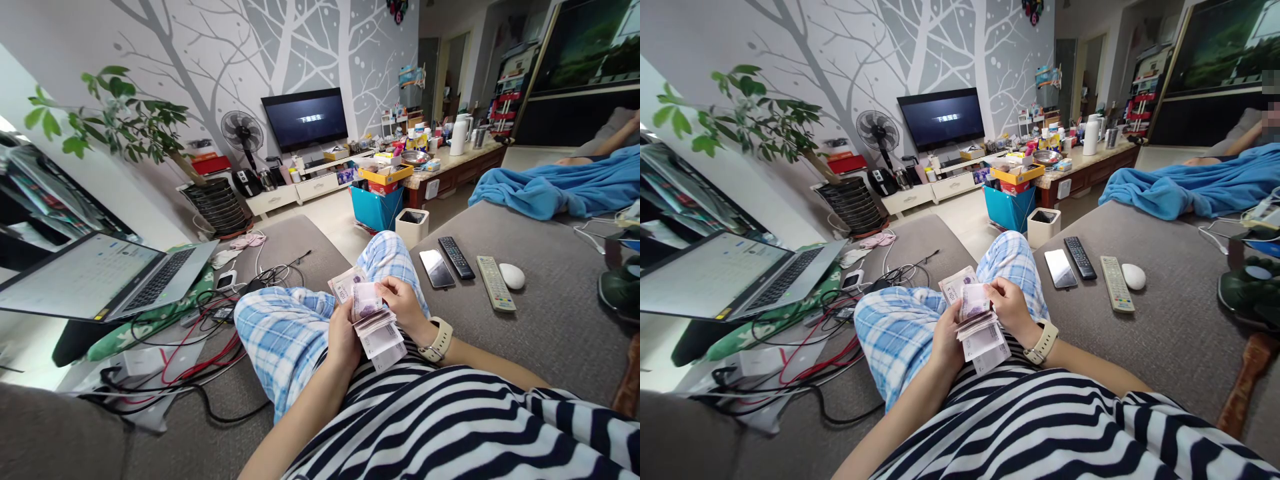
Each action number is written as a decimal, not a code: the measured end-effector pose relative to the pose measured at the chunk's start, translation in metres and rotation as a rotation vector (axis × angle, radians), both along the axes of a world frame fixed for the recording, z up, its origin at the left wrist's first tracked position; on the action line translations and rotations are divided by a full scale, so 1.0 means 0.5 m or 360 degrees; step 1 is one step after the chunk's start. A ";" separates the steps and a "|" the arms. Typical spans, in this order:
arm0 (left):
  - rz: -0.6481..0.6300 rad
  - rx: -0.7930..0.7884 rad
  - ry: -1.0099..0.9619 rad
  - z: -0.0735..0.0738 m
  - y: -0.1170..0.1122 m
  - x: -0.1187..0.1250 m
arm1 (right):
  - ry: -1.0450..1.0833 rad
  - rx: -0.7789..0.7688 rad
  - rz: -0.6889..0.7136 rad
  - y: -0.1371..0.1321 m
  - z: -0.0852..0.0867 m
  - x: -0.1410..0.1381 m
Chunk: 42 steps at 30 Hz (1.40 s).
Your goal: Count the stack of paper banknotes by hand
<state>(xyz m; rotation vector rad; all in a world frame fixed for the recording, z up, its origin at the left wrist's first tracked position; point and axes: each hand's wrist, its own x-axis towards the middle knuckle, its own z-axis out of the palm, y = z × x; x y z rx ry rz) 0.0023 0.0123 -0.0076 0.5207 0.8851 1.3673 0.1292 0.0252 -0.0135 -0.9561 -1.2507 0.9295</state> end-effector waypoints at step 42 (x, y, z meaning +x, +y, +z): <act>0.0062 0.0047 0.0134 0.006 -0.002 0.003 | 0.0248 0.0047 0.0186 -0.012 0.011 -0.005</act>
